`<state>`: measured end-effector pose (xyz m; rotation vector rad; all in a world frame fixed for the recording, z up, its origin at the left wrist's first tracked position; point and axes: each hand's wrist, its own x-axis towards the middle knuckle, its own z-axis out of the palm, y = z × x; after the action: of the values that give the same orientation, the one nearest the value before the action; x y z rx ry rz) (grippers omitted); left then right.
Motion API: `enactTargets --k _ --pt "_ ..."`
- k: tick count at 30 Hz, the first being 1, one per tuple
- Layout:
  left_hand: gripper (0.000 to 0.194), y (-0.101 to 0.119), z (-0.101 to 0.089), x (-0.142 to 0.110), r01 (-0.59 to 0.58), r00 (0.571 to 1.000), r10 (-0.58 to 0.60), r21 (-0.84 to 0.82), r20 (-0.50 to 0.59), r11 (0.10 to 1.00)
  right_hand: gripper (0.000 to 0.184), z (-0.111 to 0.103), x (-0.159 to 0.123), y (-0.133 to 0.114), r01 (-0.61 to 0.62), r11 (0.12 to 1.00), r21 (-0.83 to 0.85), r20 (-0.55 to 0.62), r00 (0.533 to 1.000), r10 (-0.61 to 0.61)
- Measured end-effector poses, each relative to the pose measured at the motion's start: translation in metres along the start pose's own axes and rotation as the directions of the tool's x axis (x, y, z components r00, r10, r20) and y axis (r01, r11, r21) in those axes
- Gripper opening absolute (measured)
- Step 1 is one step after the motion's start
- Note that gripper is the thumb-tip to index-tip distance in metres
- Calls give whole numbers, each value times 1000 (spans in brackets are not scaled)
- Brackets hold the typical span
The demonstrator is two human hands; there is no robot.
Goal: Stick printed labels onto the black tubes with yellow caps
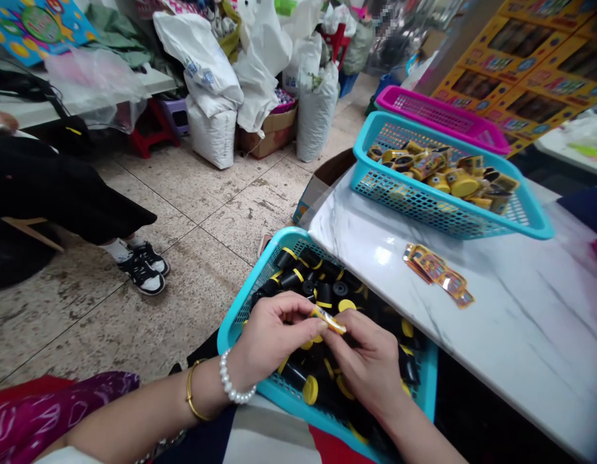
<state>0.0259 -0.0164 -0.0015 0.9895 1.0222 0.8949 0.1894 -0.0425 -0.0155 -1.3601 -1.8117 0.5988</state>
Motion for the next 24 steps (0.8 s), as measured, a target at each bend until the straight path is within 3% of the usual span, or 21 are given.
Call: enactTargets --k 4,6,8,11,13,16,18,20,24 --pt "20 0 -11 2 170 983 -162 -97 81 981 19 -12 12 -6 52 997 61 222 973 -64" --pt "22 2 -21 4 198 980 -193 -196 40 960 12 -19 26 -7 74 994 77 359 928 -97" --pt "24 4 -30 6 171 981 -190 -282 -40 944 12 -18 42 -4 139 990 1 376 918 -129" --pt "24 9 -40 9 118 982 -157 -319 -102 940 21 1 63 7 254 921 -297 327 933 -152" --pt "22 11 -44 10 118 982 -160 -340 -98 933 23 22 71 14 305 827 -472 372 920 -127" --pt "21 13 -48 12 141 976 -194 -395 -99 908 14 47 74 20 358 753 -553 456 886 -86" --pt "21 12 -50 14 157 973 -212 -417 -90 895 10 50 75 21 344 780 -522 462 883 -80" --pt "22 12 -52 15 169 973 -218 -424 -71 890 14 40 75 19 291 856 -427 456 887 -74" --pt "24 13 -51 19 172 974 -219 -429 -62 887 21 -1 74 9 22 986 -164 423 905 51"
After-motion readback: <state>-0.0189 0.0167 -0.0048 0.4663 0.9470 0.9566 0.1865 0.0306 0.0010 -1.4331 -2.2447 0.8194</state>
